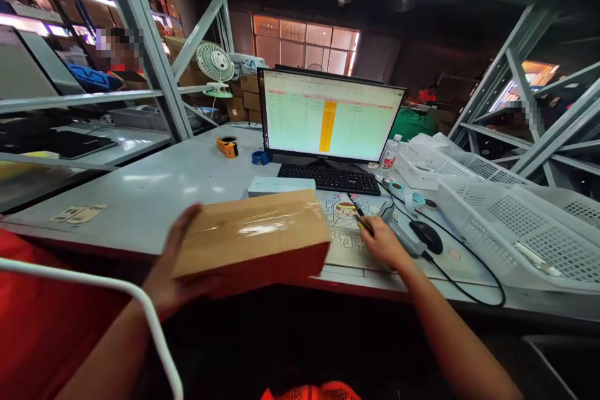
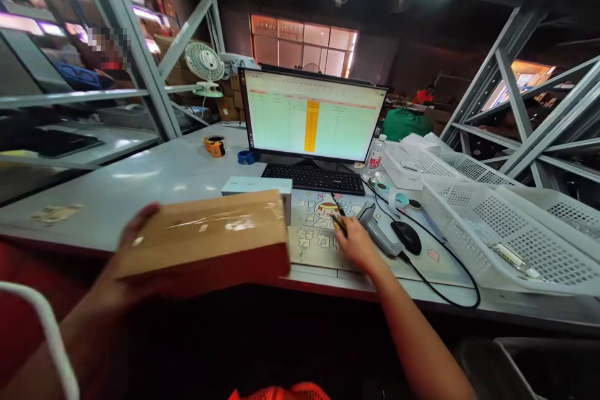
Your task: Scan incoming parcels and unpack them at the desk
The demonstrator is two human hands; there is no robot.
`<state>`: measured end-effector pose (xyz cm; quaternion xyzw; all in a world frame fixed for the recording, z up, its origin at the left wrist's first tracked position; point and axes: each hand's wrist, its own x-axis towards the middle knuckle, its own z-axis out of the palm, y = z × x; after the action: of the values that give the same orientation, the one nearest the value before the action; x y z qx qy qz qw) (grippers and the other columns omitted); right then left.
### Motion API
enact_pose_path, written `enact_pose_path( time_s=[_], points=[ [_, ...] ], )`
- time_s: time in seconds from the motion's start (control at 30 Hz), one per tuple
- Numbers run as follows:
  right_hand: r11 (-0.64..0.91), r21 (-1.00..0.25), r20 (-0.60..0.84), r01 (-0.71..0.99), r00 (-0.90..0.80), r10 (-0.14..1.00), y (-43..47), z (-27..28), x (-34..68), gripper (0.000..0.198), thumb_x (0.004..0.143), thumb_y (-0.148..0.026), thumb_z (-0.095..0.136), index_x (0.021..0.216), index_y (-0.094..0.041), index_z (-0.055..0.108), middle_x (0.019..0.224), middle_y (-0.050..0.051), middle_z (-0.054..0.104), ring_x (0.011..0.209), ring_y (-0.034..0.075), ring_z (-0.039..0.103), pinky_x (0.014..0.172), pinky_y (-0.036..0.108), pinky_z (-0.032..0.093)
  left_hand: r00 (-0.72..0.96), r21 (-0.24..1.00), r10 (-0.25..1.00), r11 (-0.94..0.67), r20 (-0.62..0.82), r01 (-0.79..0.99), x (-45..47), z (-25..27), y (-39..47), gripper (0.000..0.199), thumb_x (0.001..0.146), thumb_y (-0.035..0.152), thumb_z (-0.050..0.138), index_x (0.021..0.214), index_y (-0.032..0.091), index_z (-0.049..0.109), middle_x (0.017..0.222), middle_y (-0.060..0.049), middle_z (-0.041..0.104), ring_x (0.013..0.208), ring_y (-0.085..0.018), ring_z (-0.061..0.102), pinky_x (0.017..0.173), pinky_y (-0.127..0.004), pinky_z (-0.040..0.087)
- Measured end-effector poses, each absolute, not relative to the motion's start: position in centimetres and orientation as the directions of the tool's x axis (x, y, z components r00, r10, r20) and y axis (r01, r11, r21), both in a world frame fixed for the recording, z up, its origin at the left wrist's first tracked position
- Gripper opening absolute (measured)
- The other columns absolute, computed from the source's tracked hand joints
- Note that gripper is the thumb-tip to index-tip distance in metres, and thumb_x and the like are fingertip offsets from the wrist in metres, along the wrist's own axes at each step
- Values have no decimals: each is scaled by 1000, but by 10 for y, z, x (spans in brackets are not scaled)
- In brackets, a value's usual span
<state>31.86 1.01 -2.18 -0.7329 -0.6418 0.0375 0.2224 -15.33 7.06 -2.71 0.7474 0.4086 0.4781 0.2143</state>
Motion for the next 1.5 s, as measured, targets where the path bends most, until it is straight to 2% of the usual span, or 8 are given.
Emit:
enact_pose_path(
  time_s=[0.1,0.2,0.27,0.4,0.6,0.8,1.4,1.5],
  points=[
    [22,-516,311,856,164,936,12,7,323,42,98,-28,50,132,-14,69,118,12,76,107,26,71,101,41,54,361,759,799,-585,480,285,-99,-20,78,121,63,64,92,165,38,31,165,-12,41,147,-46,49,119,-61,47],
    [187,-582,348,791,35,937,7,33,322,47,101,-36,50,140,-19,69,132,9,75,120,26,70,110,43,52,460,801,784,-556,417,222,-65,-18,97,126,65,63,94,167,31,27,163,-15,41,146,-42,49,122,-56,44],
    [233,-576,336,783,-32,941,5,43,319,47,102,-39,51,142,-21,69,141,7,71,132,26,66,117,43,48,492,850,788,-501,370,162,-52,-23,111,127,67,63,93,168,31,24,162,-15,43,143,-40,53,119,-53,47],
    [184,-530,282,828,-33,959,8,47,317,48,103,-37,53,147,-23,67,148,6,66,140,26,61,122,45,44,505,908,797,-414,332,57,-43,-34,129,133,65,63,94,170,33,18,160,-16,45,137,-38,57,112,-49,54],
    [159,-531,262,832,-17,965,19,45,317,47,103,-34,54,148,-23,66,148,5,66,142,27,59,125,46,42,521,907,792,-414,318,75,-44,-36,130,131,68,61,94,171,37,16,159,-13,47,140,-38,56,114,-47,53],
    [215,-580,305,786,-35,952,16,40,310,46,103,-32,53,147,-23,67,144,4,69,137,27,63,121,47,45,527,903,785,-424,326,74,-44,-34,125,133,69,61,93,171,38,12,162,-14,45,142,-38,55,114,-47,53],
    [219,-671,338,708,29,941,-47,26,290,50,103,-38,55,149,-19,66,144,7,69,135,28,65,119,43,50,552,901,774,-425,310,90,-43,-29,119,130,74,56,92,172,35,10,171,-13,34,154,-40,41,126,-52,40],
    [201,-691,324,694,49,945,-51,25,289,52,102,-39,56,148,-17,66,145,9,68,138,28,63,121,44,48,522,915,795,-398,310,62,-38,-38,117,140,71,57,94,172,36,-1,174,-14,27,157,-42,35,129,-57,32]
  ],
)
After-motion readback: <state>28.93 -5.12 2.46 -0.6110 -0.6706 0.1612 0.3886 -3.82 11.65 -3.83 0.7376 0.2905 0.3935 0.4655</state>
